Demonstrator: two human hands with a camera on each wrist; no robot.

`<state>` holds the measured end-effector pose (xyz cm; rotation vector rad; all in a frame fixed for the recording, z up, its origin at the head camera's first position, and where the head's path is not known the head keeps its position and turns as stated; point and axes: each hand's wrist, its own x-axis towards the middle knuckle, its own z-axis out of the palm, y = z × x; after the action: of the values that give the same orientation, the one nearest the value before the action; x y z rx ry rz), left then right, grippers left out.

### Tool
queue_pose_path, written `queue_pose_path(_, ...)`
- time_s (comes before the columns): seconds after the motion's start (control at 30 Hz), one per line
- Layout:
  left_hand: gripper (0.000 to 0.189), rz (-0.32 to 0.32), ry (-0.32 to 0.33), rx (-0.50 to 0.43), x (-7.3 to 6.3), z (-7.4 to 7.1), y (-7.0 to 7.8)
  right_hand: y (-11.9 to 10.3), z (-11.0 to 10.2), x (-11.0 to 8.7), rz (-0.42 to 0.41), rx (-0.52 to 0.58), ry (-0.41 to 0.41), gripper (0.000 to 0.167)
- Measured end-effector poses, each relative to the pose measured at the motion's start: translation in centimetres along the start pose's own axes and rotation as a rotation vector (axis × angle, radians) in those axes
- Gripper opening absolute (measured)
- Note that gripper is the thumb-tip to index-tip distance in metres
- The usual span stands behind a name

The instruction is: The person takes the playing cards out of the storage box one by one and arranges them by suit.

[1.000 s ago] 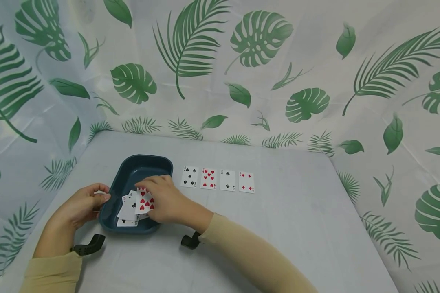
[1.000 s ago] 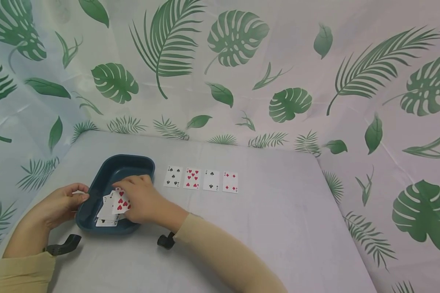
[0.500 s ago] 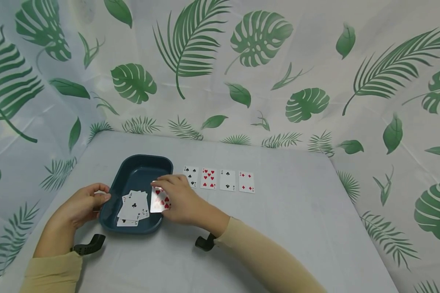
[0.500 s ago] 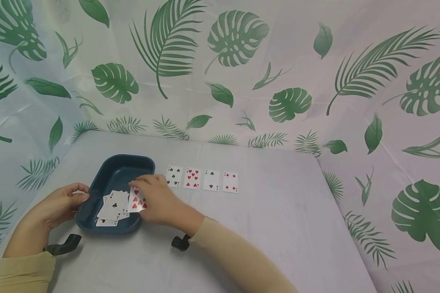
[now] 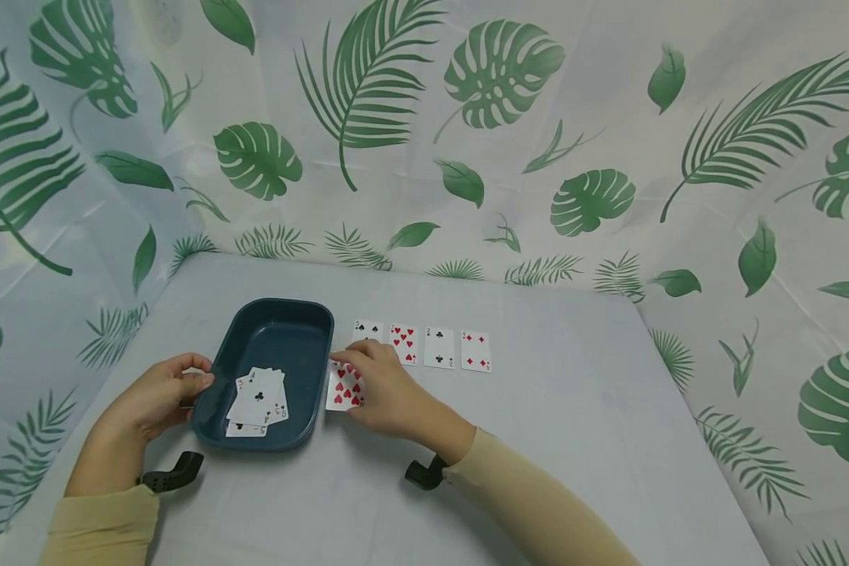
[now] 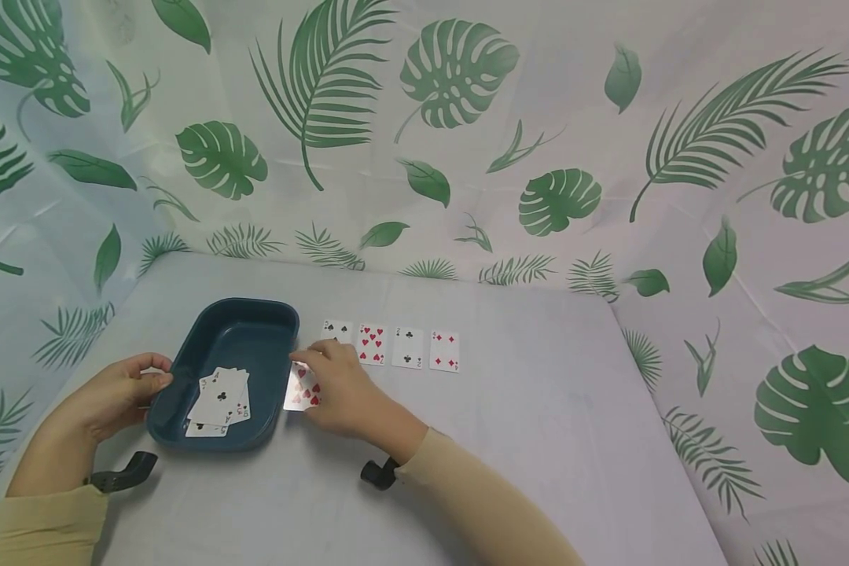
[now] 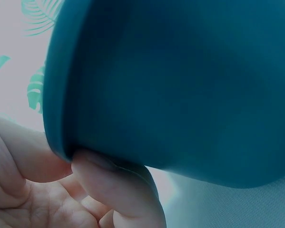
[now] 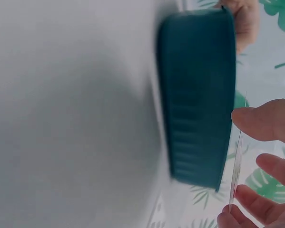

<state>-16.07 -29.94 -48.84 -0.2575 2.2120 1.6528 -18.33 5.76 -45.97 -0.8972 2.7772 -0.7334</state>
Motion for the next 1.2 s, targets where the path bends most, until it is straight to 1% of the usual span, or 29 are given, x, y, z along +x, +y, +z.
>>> queue_pose_path(0.13, 0.017, 0.0, -0.001, -0.007, 0.0, 0.0, 0.0, 1.3, 0.2, -0.7, 0.039, 0.003, -0.001, 0.08)
queue_pose_path(0.3, 0.02, 0.0, -0.003, 0.0, 0.0, 0.1, 0.0, 2.9, 0.7, -1.5, 0.096, 0.005, -0.008, 0.079)
queue_pose_path(0.47, 0.02, -0.001, 0.0, 0.005, 0.1, 0.0, -0.1, 4.3, 0.7, -2.1, 0.116, 0.017, -0.002, 0.078)
queue_pose_path(0.6, 0.019, -0.004, 0.002, 0.01, 0.1, 0.0, -0.2, 5.1, 0.6, -2.6, 0.121, -0.012, 0.008, 0.076)
queue_pose_path(0.7, 0.019, -0.002, 0.0, 0.009, 0.1, 0.0, -0.3, 5.7, 0.6, -2.7, 0.128, -0.039, 0.009, 0.076)
queue_pose_path(0.87, 0.019, -0.005, -0.001, 0.008, 0.1, -0.1, -0.3, 6.5, 0.7, -2.8, 0.147, -0.044, 0.003, 0.08)
queue_pose_path(1.2, 0.018, 0.0, -0.007, -0.01, 0.1, 0.0, -0.2, 7.3, 0.6, -2.7, 0.192, -0.066, -0.031, 0.084)
